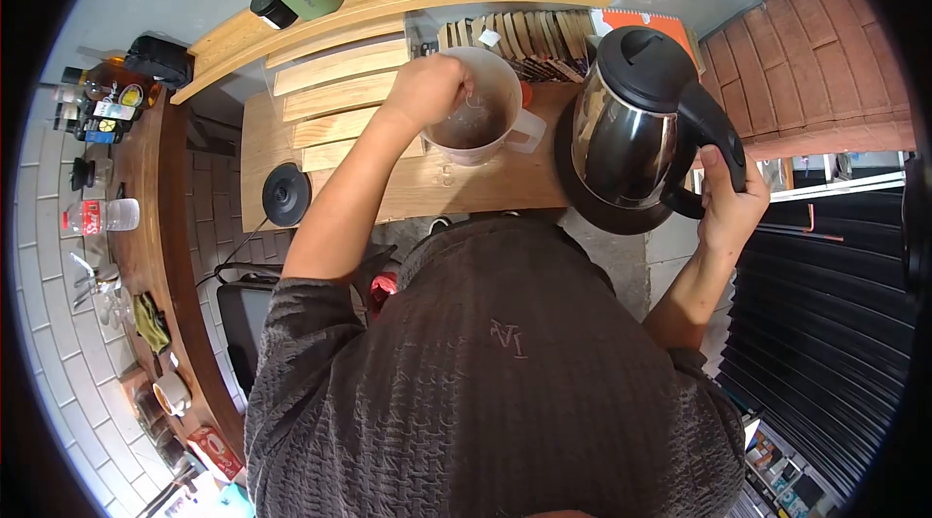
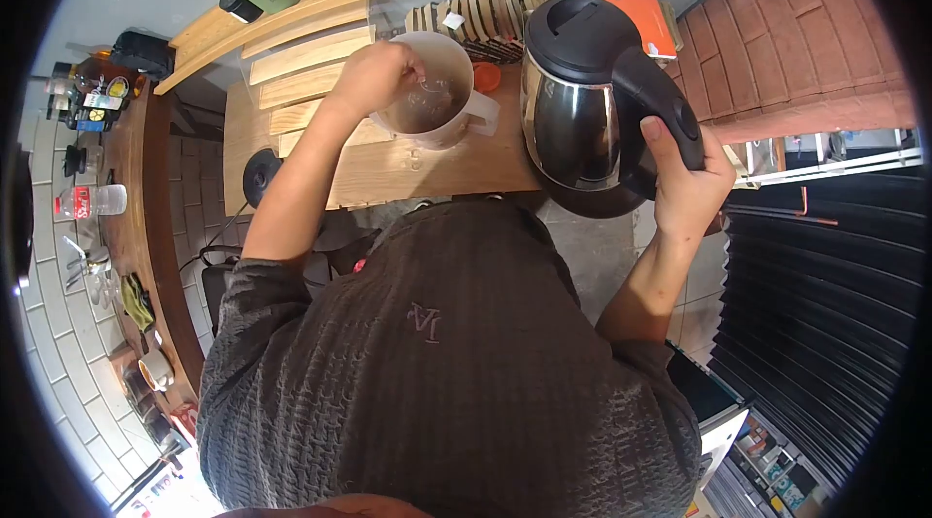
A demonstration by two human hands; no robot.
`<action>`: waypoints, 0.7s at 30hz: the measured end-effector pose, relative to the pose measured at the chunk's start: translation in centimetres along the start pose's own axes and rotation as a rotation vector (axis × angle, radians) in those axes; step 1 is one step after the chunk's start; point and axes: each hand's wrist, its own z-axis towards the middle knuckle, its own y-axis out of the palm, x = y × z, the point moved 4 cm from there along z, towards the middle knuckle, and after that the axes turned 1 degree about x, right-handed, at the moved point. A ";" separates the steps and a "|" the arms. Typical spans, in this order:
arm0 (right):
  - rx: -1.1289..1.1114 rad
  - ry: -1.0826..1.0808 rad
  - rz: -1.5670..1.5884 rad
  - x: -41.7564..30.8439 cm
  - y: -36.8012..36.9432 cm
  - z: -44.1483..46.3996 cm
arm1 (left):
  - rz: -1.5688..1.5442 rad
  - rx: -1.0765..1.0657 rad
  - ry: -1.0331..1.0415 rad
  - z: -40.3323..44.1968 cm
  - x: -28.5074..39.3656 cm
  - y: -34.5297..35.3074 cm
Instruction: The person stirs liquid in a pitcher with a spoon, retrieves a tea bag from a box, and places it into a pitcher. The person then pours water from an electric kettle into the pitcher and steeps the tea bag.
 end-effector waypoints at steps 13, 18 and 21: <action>-0.003 -0.022 -0.003 0.8 -0.2 0.5 | 0.028 0.088 0.027 -1.1 0.5 -1.6; 0.002 -0.001 -0.031 0.2 0.1 0.5 | 0.036 0.216 -0.022 -0.9 1.7 -6.9; 0.016 0.026 -0.023 0.0 0.3 0.5 | 0.058 0.124 -0.008 -0.6 0.3 -3.0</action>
